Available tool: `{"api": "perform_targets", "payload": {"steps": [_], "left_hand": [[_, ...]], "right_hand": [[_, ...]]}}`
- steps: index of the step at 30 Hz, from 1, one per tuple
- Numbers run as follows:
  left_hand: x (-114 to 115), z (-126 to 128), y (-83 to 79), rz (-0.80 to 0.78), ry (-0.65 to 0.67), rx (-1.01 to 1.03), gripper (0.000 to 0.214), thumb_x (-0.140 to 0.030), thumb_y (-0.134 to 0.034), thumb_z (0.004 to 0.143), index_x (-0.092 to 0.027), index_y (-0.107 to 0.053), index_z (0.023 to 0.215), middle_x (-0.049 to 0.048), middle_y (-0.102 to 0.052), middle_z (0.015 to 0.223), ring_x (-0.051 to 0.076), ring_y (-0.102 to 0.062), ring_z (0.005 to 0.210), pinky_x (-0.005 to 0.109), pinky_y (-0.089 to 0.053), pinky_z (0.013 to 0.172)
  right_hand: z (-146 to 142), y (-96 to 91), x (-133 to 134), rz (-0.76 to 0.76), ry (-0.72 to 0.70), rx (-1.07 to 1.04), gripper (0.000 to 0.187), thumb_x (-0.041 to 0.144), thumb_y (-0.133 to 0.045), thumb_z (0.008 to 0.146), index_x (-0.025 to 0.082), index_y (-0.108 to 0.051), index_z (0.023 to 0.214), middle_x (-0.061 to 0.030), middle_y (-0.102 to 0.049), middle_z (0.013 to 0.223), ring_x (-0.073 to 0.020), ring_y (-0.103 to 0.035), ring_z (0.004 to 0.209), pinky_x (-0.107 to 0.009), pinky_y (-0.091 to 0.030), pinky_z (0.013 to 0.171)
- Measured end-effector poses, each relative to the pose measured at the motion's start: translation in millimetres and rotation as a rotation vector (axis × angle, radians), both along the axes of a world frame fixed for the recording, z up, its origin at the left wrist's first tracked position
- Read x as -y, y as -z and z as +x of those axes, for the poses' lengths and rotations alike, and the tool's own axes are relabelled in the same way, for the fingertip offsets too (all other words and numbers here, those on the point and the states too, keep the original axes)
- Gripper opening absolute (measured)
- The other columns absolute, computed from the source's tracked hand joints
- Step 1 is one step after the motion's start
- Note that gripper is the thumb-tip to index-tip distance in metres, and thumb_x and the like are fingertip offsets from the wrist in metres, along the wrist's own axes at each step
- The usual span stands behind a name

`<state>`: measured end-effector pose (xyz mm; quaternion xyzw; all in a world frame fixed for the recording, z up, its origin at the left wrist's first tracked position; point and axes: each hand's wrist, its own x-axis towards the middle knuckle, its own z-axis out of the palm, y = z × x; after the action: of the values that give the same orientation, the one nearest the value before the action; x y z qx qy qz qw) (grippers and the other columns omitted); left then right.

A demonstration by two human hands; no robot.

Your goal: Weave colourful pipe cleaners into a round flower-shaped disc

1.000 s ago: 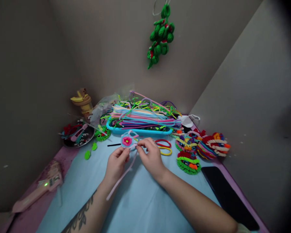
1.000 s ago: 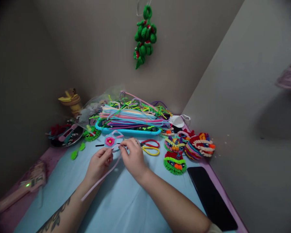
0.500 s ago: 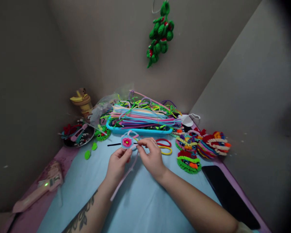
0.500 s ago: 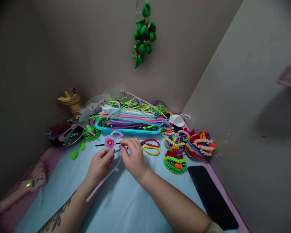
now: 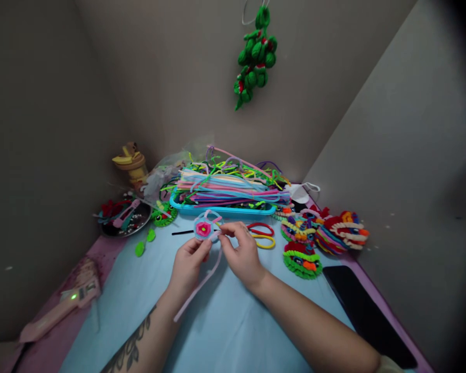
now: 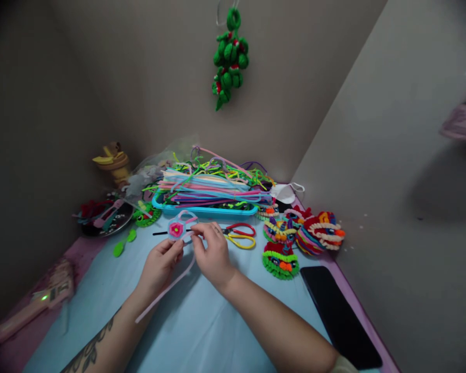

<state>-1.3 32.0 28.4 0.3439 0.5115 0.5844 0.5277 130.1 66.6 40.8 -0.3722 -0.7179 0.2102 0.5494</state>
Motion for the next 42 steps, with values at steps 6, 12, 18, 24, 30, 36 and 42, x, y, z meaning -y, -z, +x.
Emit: {"api": "perform_targets", "payload": {"steps": [6, 12, 18, 24, 30, 36, 42], "left_hand": [[-1.1, -0.9, 3.2, 0.014, -0.013, 0.000, 0.033, -0.042, -0.070, 0.069, -0.014, -0.055, 0.058, -0.0036, -0.046, 0.053, 0.008, -0.038, 0.052, 0.022, -0.029, 0.052], [-1.0, 1.5, 2.6, 0.009, -0.014, -0.019, 0.033, -0.041, -0.071, 0.068, -0.014, -0.055, 0.058, -0.0049, -0.045, 0.052, 0.008, -0.036, 0.052, 0.021, -0.028, 0.051], [1.9, 5.0, -0.4, 0.009, -0.035, -0.045, 0.030, -0.038, -0.071, 0.069, -0.013, -0.056, 0.059, -0.0043, -0.045, 0.054, 0.008, -0.036, 0.053, 0.021, -0.028, 0.052], [-0.3, 0.6, 1.4, -0.015, -0.050, -0.030, 0.034, -0.041, -0.071, 0.068, -0.014, -0.055, 0.056, -0.0037, -0.044, 0.051, 0.007, -0.036, 0.050, 0.021, -0.027, 0.049], [-3.7, -1.3, -1.0, -0.056, -0.112, 0.249, 0.032, -0.038, -0.078, 0.061, -0.013, -0.058, 0.061, -0.0040, -0.048, 0.052, 0.006, -0.041, 0.049, 0.018, -0.031, 0.047], [-3.6, -2.3, -5.3, -0.091, -0.134, 0.487, 0.032, -0.029, -0.083, 0.055, -0.013, -0.059, 0.071, -0.0048, -0.053, 0.059, 0.004, -0.047, 0.050, 0.014, -0.036, 0.045], [-3.8, -3.6, -5.0, -0.082, -0.169, 0.516, 0.036, -0.031, -0.083, 0.055, -0.014, -0.059, 0.076, -0.0061, -0.053, 0.058, 0.003, -0.048, 0.049, 0.013, -0.037, 0.046]], "right_hand": [[-0.5, 0.5, -0.5, -0.023, -0.032, -0.014, 0.016, 0.012, -0.054, 0.082, 0.022, -0.060, 0.093, -0.0018, -0.065, 0.083, -0.0172, -0.056, 0.084, -0.032, -0.045, 0.075], [-1.5, 0.7, -1.5, -0.044, 0.016, -0.005, 0.010, 0.013, -0.060, 0.080, 0.023, -0.064, 0.079, 0.0001, -0.068, 0.078, -0.0171, -0.056, 0.080, -0.032, -0.043, 0.075], [-2.6, 3.2, -1.7, -0.108, 0.044, -0.017, 0.008, 0.016, -0.062, 0.079, 0.023, -0.066, 0.077, -0.0006, -0.069, 0.076, -0.0180, -0.058, 0.079, -0.033, -0.044, 0.074], [-5.8, 7.3, -0.5, -0.204, -0.002, -0.093, 0.010, 0.016, -0.059, 0.078, 0.022, -0.066, 0.083, -0.0019, -0.068, 0.082, -0.0173, -0.059, 0.083, -0.033, -0.045, 0.079], [-3.5, 12.1, -4.1, -0.260, -0.029, -0.295, 0.012, 0.015, -0.051, 0.080, 0.020, -0.057, 0.090, -0.0037, -0.065, 0.089, -0.0153, -0.059, 0.085, -0.030, -0.046, 0.078], [-2.2, 15.2, -8.4, -0.313, 0.006, -0.199, 0.009, 0.020, -0.057, 0.077, 0.019, -0.055, 0.085, -0.0002, -0.059, 0.078, -0.0126, -0.054, 0.071, -0.026, -0.044, 0.067], [-13.2, 19.0, 0.0, -0.554, -0.186, -0.302, 0.013, 0.023, -0.061, 0.072, 0.019, -0.053, 0.082, 0.0020, -0.060, 0.068, -0.0121, -0.058, 0.060, -0.023, -0.047, 0.056]]}}
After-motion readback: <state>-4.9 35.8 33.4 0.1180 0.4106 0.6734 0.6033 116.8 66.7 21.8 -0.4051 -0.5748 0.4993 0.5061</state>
